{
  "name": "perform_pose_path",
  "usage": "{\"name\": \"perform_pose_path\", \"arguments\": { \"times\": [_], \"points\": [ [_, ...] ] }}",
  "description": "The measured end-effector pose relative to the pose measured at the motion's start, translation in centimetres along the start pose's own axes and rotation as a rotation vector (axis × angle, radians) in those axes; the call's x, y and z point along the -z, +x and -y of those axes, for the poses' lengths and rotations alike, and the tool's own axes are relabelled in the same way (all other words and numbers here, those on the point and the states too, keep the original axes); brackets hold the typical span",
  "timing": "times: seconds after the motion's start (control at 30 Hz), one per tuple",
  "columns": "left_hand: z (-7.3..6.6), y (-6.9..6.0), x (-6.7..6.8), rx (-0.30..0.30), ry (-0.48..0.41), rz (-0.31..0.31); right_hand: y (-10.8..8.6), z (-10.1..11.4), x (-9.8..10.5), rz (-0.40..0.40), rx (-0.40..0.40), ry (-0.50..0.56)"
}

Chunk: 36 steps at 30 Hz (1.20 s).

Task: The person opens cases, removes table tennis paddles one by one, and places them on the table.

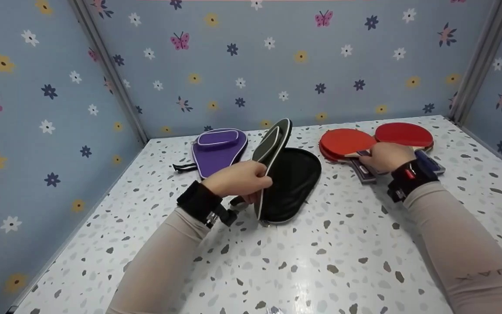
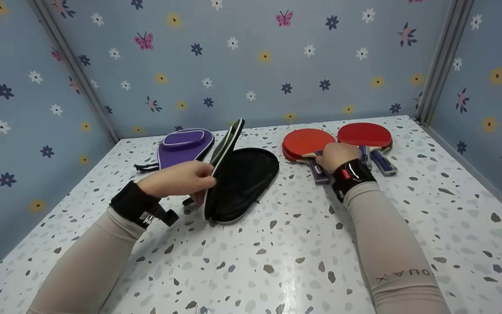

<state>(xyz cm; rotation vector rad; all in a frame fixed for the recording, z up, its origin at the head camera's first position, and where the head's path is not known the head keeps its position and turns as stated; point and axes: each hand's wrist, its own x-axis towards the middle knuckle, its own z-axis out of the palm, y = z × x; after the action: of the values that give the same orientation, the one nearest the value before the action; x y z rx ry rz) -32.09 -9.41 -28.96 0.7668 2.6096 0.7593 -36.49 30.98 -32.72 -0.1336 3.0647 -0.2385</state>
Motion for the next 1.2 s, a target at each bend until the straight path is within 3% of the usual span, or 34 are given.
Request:
{"name": "perform_pose_path", "arguments": {
  "times": [0.53,1.2],
  "points": [
    [0.04,-0.08,0.02,0.003,0.001,0.007,-0.28,-0.23,-0.08,0.001,0.0,-0.026],
    [0.01,0.12,-0.08,0.015,0.002,0.005,-0.03,-0.56,-0.32,0.013,-0.058,0.006]
  ]
}}
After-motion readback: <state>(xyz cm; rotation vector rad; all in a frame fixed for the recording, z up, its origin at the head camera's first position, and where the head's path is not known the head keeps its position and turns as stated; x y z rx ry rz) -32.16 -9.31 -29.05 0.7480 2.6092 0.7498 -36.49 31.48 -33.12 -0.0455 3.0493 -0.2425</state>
